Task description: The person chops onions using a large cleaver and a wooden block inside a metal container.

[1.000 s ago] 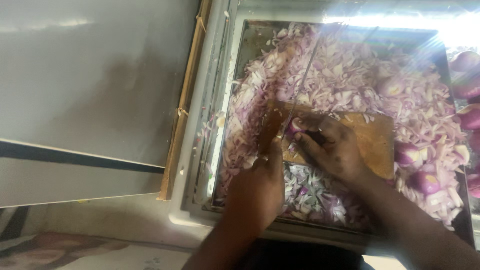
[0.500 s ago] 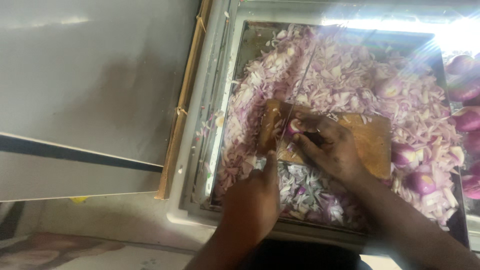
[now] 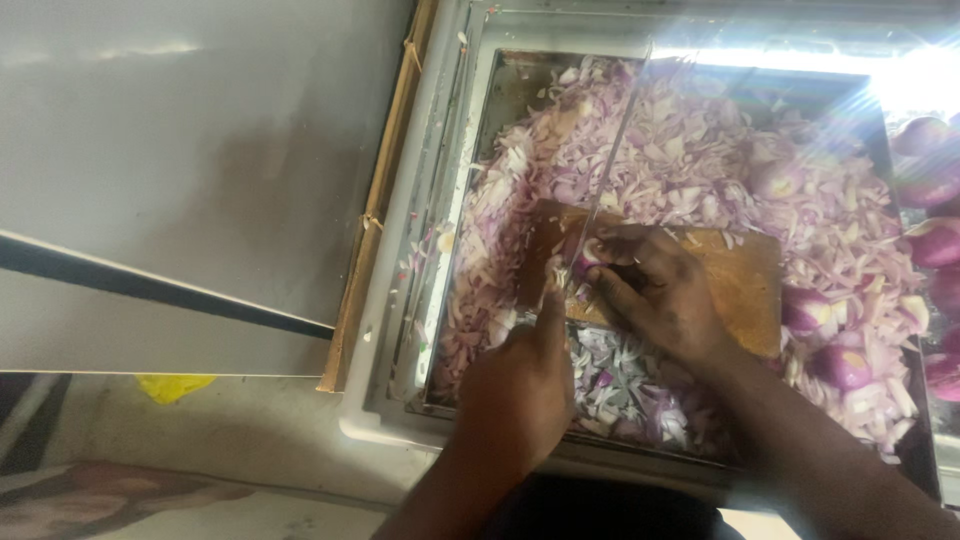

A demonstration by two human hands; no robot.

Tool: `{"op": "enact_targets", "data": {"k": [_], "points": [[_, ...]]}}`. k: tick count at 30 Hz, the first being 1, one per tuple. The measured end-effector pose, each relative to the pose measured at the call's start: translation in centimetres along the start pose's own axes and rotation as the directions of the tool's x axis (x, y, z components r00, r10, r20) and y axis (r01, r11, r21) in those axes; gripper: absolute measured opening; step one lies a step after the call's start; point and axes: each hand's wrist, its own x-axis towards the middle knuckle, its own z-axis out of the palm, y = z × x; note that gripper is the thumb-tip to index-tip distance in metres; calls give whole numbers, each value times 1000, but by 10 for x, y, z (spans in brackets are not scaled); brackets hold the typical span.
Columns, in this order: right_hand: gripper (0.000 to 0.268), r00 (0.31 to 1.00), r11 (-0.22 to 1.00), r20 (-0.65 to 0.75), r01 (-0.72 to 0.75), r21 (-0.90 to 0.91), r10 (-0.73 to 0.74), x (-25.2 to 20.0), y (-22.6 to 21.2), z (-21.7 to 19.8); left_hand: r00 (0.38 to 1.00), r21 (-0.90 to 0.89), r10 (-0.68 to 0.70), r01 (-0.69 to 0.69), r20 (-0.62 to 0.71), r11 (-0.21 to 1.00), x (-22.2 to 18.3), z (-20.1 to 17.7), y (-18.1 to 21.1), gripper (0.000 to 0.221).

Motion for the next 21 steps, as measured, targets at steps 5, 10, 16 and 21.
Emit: {"op": "enact_targets", "data": {"k": [5,10,16,21], "points": [[18,985,986,-38,167,-13,-167,0,8,2,949,230,-140,75,283,970,-19,-14,9,78],[16,991,985,-10,132,-110,-134,4,9,4,995,229,-32,9,95,973,8,-2,13,69],[22,987,978,-32,151,-142,-157,-2,4,-1,996,161,-10,-5,89,987,14,9,2,61],[23,994,992,-30,103,-73,-105,0,3,-3,976,222,-91,45,198,974,-4,15,-4,67]]}}
